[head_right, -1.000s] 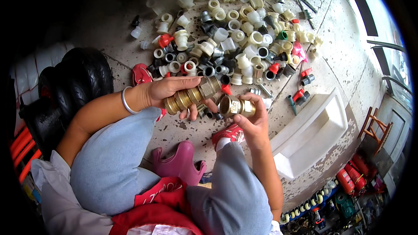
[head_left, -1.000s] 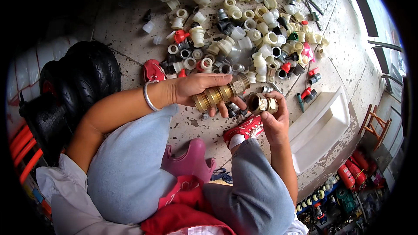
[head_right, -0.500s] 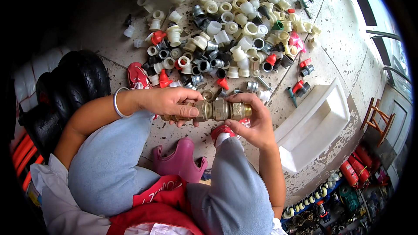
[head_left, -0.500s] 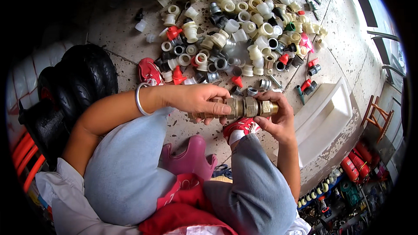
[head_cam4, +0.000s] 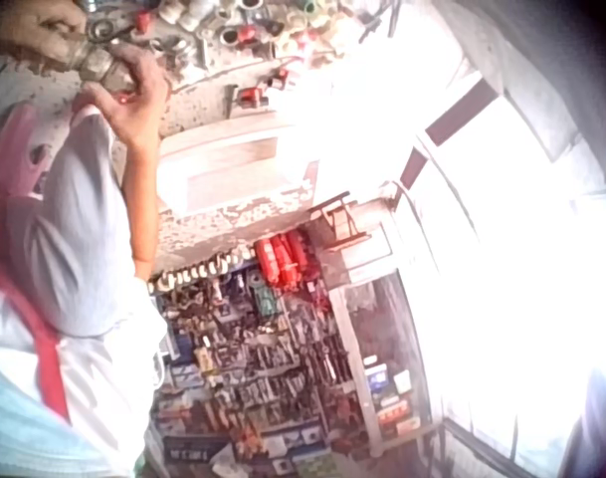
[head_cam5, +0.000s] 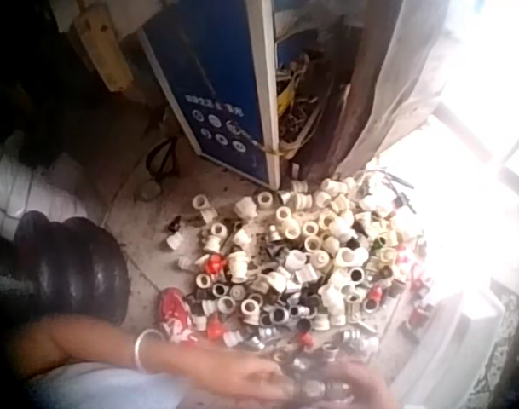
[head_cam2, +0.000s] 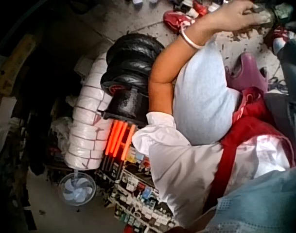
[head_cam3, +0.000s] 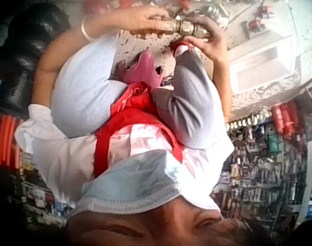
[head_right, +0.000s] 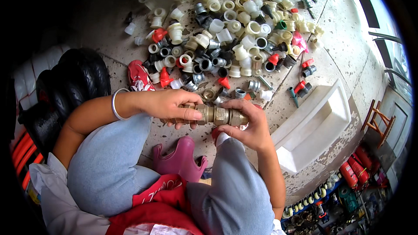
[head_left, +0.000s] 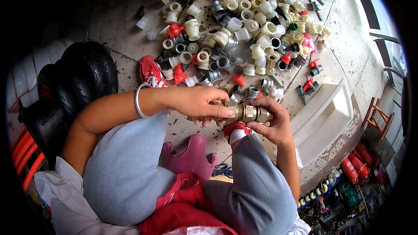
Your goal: The person sits on the floor of a hardware store and handles various plumbing fittings. They pour a container of fittings onto the floor, then pick up and assemble several brass and white plastic pipe connectors by hand, screwing them together to form a chain.
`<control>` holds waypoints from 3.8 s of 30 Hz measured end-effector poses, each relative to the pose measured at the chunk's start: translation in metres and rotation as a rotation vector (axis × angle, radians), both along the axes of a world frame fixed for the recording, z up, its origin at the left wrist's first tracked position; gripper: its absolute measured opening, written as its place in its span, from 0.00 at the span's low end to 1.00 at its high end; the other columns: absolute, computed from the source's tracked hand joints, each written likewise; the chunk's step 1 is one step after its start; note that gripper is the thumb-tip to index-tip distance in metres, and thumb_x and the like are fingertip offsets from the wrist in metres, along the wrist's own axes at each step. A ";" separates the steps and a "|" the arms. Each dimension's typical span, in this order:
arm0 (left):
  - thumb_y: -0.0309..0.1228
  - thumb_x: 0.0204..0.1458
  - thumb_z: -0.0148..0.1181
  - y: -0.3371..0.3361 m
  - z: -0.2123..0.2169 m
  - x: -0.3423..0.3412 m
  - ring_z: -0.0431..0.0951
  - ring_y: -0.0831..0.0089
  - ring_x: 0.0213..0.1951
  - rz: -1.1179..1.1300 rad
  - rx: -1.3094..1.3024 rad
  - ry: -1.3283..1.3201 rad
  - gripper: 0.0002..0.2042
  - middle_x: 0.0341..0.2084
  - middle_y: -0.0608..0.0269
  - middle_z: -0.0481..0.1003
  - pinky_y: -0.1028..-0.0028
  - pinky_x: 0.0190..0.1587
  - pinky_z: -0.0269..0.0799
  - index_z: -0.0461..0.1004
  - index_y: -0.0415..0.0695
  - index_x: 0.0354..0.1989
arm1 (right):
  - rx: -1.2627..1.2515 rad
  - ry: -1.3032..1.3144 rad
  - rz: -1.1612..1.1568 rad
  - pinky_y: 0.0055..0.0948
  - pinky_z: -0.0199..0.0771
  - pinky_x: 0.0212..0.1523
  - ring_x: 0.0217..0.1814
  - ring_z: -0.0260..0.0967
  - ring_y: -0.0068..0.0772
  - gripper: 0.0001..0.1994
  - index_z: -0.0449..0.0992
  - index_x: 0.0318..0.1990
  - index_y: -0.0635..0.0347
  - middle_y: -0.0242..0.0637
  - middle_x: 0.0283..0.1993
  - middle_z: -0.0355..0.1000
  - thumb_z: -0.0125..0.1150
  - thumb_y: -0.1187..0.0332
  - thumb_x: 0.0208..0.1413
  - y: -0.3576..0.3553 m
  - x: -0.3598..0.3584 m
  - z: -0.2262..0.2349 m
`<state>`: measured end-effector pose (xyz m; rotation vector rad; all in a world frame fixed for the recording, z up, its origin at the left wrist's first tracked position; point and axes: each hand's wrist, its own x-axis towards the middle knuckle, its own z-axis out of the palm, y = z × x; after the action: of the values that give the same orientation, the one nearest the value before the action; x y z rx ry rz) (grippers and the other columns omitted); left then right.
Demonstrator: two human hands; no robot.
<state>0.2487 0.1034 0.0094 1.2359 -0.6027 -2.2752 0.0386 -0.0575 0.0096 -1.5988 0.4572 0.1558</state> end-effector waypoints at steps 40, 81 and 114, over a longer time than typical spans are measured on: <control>0.42 0.43 0.65 0.015 -0.003 -0.006 0.76 0.58 0.27 -0.144 -0.731 -0.787 0.24 0.28 0.58 0.73 0.61 0.25 0.70 0.65 0.46 0.47 | -0.005 0.083 0.001 0.24 0.69 0.42 0.39 0.70 0.27 0.23 0.71 0.42 0.64 0.33 0.36 0.71 0.72 0.62 0.41 0.018 0.000 -0.005; 0.42 0.53 0.60 0.019 -0.020 0.005 0.73 0.80 0.22 0.021 -0.007 -0.016 0.23 0.27 0.62 0.75 0.81 0.20 0.68 0.60 0.40 0.47 | 0.338 0.050 -0.191 0.27 0.64 0.51 0.51 0.62 0.27 0.25 0.58 0.59 0.63 0.40 0.53 0.63 0.56 0.63 0.58 0.023 -0.010 -0.008; 0.49 0.43 0.65 0.014 0.001 -0.006 0.77 0.53 0.25 -0.355 -0.752 -0.807 0.35 0.22 0.51 0.74 0.62 0.26 0.73 0.58 0.39 0.53 | 0.547 0.408 0.099 0.27 0.68 0.40 0.39 0.69 0.31 0.26 0.70 0.49 0.64 0.38 0.41 0.71 0.67 0.56 0.47 0.016 -0.009 -0.024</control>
<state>0.2422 0.1175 0.0107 1.6572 -1.8701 -1.4035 0.0298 -0.0413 -0.0148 -1.0465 0.5888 0.6361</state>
